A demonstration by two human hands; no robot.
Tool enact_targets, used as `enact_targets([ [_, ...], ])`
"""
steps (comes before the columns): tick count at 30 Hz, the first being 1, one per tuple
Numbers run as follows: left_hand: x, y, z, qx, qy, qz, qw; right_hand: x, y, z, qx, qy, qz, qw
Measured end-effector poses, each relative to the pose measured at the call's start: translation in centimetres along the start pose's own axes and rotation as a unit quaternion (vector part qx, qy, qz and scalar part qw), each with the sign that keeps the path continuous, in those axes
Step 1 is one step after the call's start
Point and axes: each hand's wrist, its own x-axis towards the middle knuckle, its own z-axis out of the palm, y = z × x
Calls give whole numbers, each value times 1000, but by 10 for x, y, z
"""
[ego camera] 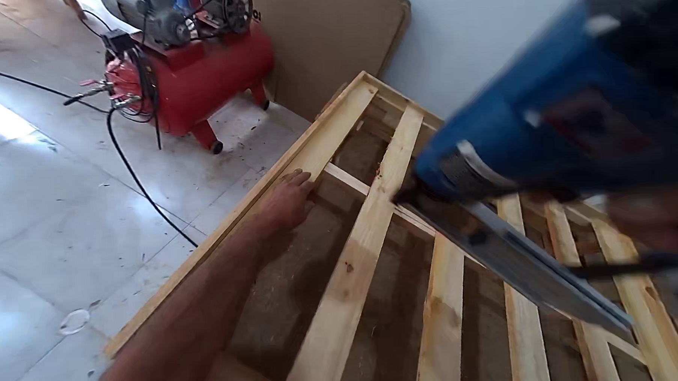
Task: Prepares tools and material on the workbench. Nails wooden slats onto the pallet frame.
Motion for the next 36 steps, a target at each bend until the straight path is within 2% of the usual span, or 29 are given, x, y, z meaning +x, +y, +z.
enact_targets([
  [2, 21, -34, 36, 23, 84, 35, 996, 79, -8, -2, 15, -37, -162, 986],
  [3, 25, -45, 51, 16, 119, 51, 991, 114, -20, 8, 21, -25, -188, 982],
  [5, 24, -53, 58, -23, 147, 58, 987, 177, -44, 29, 36, -18, -169, 985],
  [8, 20, -53, 48, -90, 154, 27, 984, 257, -61, 54, 44, -36, -148, 987],
  [12, 23, -52, 46, -116, 174, 1, 978, 318, -62, 68, 28, -72, -122, 989],
  [17, 24, -49, 47, -110, 177, -9, 978, 337, -62, 67, 12, -93, -127, 987],
  [22, 21, -50, 50, -100, 190, 2, 977, 338, -59, 62, -45, -100, -92, 990],
  [28, 22, -53, 50, -91, 190, -7, 978, 328, -35, 55, -31, -115, -73, 990],
  [36, 22, -53, 49, -91, 193, -6, 977, 322, -30, 49, -26, -136, -65, 988],
])
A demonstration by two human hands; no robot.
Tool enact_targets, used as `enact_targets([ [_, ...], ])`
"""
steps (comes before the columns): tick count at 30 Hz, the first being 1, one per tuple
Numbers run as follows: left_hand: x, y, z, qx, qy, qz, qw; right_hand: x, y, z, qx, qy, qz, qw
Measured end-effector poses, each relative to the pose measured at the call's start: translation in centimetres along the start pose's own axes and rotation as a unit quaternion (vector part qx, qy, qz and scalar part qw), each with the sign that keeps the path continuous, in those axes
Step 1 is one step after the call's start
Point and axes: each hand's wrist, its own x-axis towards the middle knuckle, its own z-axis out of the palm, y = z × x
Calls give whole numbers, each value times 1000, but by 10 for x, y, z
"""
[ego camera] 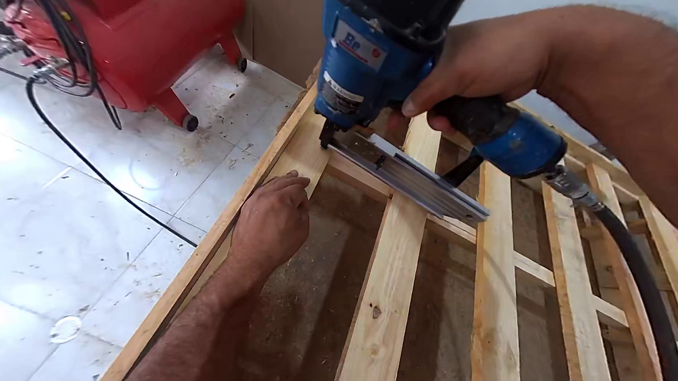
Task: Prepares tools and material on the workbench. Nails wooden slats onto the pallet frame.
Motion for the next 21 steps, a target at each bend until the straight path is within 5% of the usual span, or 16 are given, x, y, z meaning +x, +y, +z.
enact_targets([
  [8, -19, 21, 2, -80, 64, 75, 992, -32, 27, 2, 28, 45, -14, 999],
  [10, -29, 63, 15, -176, -62, -51, 981, -58, 46, -7, 36, 61, -8, 997],
  [13, -29, 117, 63, -264, -249, -232, 903, -93, 74, -11, 38, 65, 21, 997],
  [15, -19, 129, 79, -247, -289, -277, 883, -107, 93, -14, 49, 48, 18, 997],
  [21, -19, 129, 79, -152, -285, -293, 900, -114, 127, -7, 58, 38, 4, 998],
])
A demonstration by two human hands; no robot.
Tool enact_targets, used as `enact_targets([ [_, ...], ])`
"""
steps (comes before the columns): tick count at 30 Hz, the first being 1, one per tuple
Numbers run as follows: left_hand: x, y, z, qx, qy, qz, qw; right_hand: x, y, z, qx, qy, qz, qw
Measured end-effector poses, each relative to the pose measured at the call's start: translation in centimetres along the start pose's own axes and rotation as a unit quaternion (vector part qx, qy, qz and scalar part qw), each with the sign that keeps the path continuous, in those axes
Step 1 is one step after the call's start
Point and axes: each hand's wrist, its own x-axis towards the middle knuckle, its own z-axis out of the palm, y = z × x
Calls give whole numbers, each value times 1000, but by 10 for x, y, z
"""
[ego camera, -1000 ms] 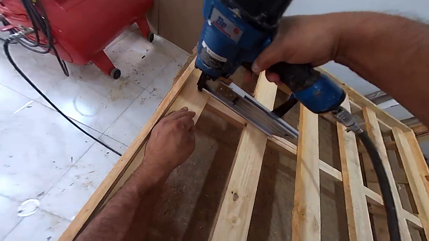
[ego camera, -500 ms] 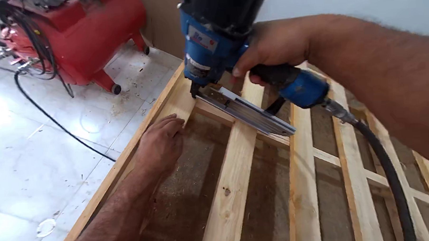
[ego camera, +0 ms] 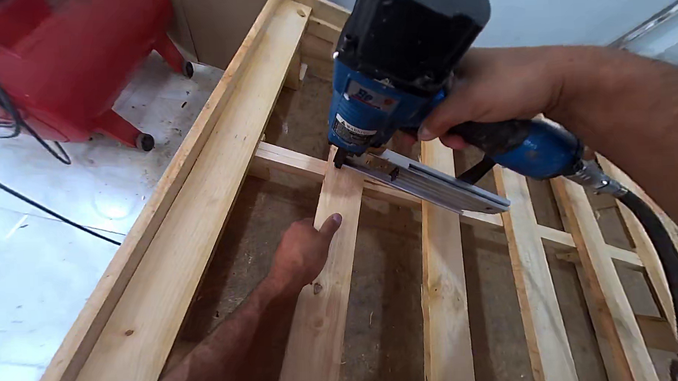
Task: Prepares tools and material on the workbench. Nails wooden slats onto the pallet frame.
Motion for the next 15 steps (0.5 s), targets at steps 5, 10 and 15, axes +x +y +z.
enact_targets([
  [5, 0, -3, 5, 41, 31, -12, 999, -5, -3, 2, -61, 16, 44, 997],
  [10, -1, -3, 4, 58, 45, -13, 997, -18, 13, 0, -44, -1, 43, 998],
  [15, -2, -1, 5, 57, 56, -17, 997, -22, 22, -1, -32, 8, 55, 998],
])
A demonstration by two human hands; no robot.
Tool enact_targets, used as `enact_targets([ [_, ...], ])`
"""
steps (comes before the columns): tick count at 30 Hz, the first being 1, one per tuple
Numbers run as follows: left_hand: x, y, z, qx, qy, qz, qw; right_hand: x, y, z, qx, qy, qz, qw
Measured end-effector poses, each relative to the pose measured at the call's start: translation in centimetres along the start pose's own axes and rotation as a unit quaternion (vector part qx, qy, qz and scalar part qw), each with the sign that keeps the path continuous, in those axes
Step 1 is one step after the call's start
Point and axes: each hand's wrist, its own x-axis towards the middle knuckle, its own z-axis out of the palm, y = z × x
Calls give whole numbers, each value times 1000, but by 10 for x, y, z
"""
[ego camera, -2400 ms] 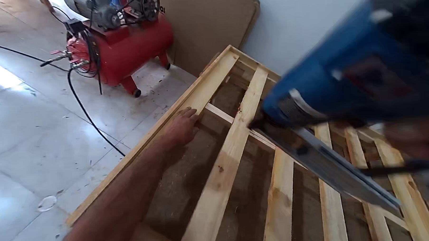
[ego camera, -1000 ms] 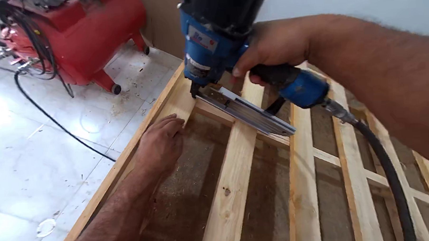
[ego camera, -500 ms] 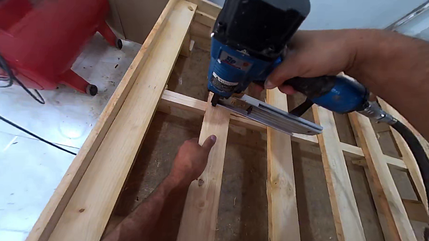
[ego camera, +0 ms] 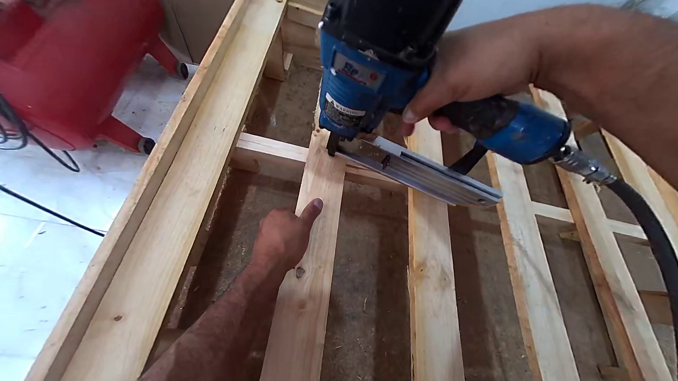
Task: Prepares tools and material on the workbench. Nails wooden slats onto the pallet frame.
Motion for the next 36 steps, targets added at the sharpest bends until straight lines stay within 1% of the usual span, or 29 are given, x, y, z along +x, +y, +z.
enact_targets([
  [3, 0, 1, 2, -1, 9, -6, 1000, -4, 9, -3, 15, -5, 12, 1000],
  [6, -2, 5, 0, 0, 10, -21, 1000, -4, 17, -2, 24, 1, 1, 1000],
  [8, -9, 8, -3, 44, 30, -20, 998, -9, 17, 6, 32, 27, 10, 999],
  [9, -16, 11, -5, 81, 55, -12, 995, -15, 16, 10, 31, 43, 14, 999],
  [10, -23, 15, -5, 123, 92, 10, 988, -23, 17, 11, 26, 57, 15, 998],
  [11, -28, 16, -1, 162, 142, 51, 975, -35, 25, 9, 20, 71, 16, 997],
  [12, -32, 14, 5, 193, 191, 111, 956, -49, 37, 6, 16, 81, 18, 996],
  [13, -37, 11, 13, 202, 223, 179, 937, -64, 51, 2, 15, 88, 19, 996],
  [14, -46, 16, 24, 181, 224, 237, 928, -79, 64, -2, 20, 91, 21, 995],
  [15, -59, 30, 40, 141, 196, 262, 934, -93, 76, -8, 26, 93, 22, 995],
  [16, -72, 50, 64, 93, 147, 254, 952, -105, 88, -14, 32, 94, 23, 995],
  [17, -82, 71, 93, 31, 93, 228, 969, -114, 101, -18, 35, 86, 21, 995],
  [19, -84, 105, 149, -64, 2, 139, 988, -123, 125, -24, 38, 65, 6, 997],
  [20, -80, 115, 170, -64, -10, 95, 993, -124, 136, -26, 36, 54, -6, 998],
  [21, -76, 121, 183, -53, -6, 64, 996, -123, 145, -26, 37, 42, -17, 998],
  [23, -75, 128, 190, -24, 11, 24, 999, -116, 158, -26, 34, 21, -40, 998],
  [26, -81, 133, 188, 22, 41, -7, 999, -108, 166, -18, 26, 12, -50, 998],
  [32, -80, 134, 191, 63, 79, -15, 995, -104, 179, -26, 14, 18, -72, 997],
  [36, -80, 135, 189, 76, 70, -22, 994, -102, 184, -29, 10, 17, -47, 999],
])
